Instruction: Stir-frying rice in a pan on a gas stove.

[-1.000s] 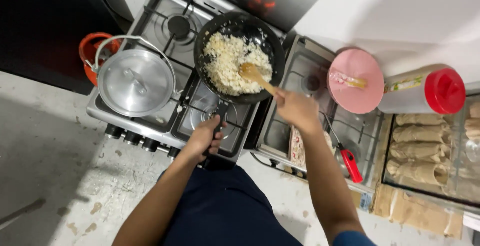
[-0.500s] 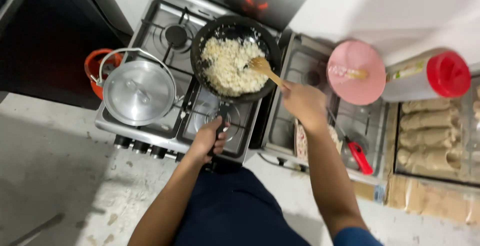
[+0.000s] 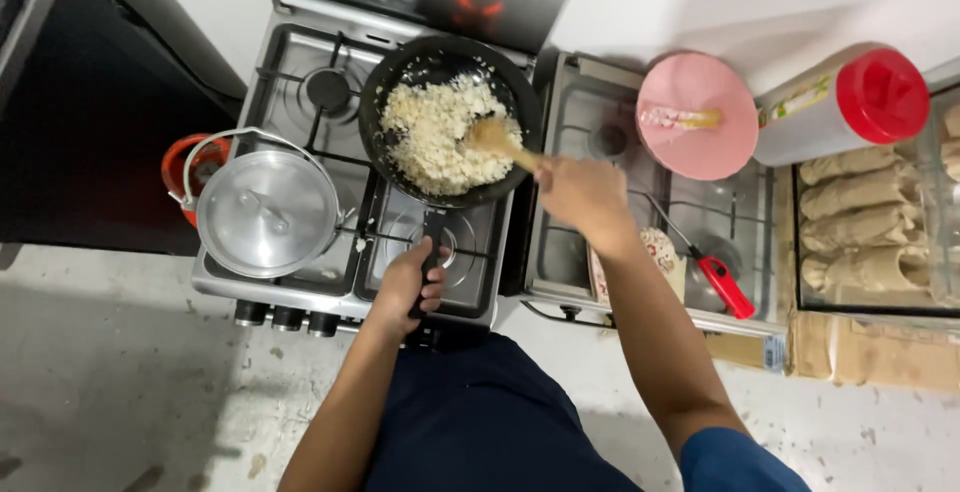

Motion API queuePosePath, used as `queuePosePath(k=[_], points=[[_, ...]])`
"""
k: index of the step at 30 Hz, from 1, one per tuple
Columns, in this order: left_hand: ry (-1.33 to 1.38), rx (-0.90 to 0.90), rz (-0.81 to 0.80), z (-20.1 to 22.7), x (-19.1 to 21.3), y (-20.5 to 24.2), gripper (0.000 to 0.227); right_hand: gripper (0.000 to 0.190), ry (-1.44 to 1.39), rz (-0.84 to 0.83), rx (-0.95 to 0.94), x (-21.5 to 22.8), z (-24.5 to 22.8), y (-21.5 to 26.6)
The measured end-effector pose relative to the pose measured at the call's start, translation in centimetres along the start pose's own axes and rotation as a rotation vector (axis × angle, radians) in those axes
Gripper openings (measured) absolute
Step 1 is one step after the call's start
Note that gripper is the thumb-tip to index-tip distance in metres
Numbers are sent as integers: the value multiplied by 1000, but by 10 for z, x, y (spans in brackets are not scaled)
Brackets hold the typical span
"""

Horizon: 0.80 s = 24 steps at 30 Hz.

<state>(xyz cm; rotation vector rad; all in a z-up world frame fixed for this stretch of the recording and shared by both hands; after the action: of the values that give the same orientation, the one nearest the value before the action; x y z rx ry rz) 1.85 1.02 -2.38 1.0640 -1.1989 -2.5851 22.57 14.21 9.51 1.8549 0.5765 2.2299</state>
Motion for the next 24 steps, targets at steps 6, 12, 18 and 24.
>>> queuePosePath(k=[6, 12, 18, 24], points=[[0, -2, 35, 6, -5, 2, 38, 47, -52, 44, -14, -36, 4, -36], [10, -16, 30, 9, -7, -4, 36, 46, -43, 57, 22, -19, 14, -39], [33, -18, 21, 8, -5, -1, 35, 42, 15, 40, 43, -38, 15, -42], [36, -5, 38, 11, -12, 10, 36, 43, -57, 86, 20, -17, 11, -29]])
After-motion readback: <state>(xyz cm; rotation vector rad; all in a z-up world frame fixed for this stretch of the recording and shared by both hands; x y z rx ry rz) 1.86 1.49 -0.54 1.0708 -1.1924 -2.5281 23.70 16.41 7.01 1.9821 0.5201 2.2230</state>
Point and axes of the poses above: each hand's wrist, its own y-axis away from the middle knuckle, its own x-axis out of the back of the hand, z = x × y, the point moved 2 cm from there along -y, towards the middle knuckle, and after that the axes turned 7 degrees about y, right-handed, at the moved point
